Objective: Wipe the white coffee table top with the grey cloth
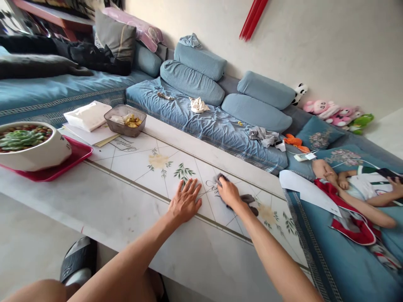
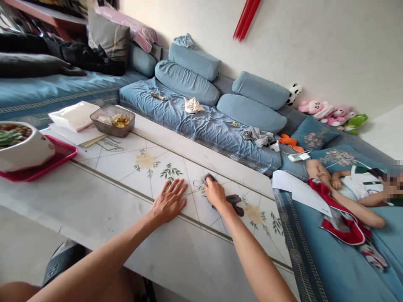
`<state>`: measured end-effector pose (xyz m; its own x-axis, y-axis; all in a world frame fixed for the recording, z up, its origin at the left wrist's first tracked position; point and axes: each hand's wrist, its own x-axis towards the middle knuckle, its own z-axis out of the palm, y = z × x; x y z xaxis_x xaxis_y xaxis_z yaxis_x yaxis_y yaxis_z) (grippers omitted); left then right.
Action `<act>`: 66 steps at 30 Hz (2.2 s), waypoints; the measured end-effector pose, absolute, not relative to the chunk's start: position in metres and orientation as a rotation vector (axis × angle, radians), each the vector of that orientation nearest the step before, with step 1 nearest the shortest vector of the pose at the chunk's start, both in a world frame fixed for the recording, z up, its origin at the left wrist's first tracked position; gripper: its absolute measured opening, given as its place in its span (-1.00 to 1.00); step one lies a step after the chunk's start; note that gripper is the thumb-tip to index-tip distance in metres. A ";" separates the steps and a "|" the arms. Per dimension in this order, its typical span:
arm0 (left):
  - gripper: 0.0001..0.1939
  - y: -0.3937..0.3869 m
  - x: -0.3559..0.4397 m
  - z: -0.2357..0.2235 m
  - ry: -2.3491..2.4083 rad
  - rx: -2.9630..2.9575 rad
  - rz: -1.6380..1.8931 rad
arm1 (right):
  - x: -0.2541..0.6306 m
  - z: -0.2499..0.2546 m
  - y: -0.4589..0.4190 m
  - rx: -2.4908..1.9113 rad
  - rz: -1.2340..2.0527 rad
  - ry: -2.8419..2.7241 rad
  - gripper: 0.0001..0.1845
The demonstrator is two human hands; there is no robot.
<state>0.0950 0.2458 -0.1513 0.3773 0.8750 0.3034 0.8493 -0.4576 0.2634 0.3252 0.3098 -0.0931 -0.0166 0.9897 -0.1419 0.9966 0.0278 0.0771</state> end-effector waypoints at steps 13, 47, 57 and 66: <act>-0.35 0.247 0.095 -0.150 1.603 2.575 0.565 | 0.278 -0.073 0.387 2.078 -0.053 2.154 -0.61; -0.34 0.245 0.093 -0.146 1.574 2.521 0.582 | 0.278 -0.070 0.371 2.056 -0.026 2.081 -0.62; -0.32 0.244 0.096 -0.153 1.577 2.515 0.621 | 0.293 -0.085 0.329 1.981 -0.022 2.096 -0.63; -0.32 0.245 0.095 -0.146 1.591 2.519 0.561 | 0.278 -0.079 0.332 1.972 -0.079 2.144 -0.67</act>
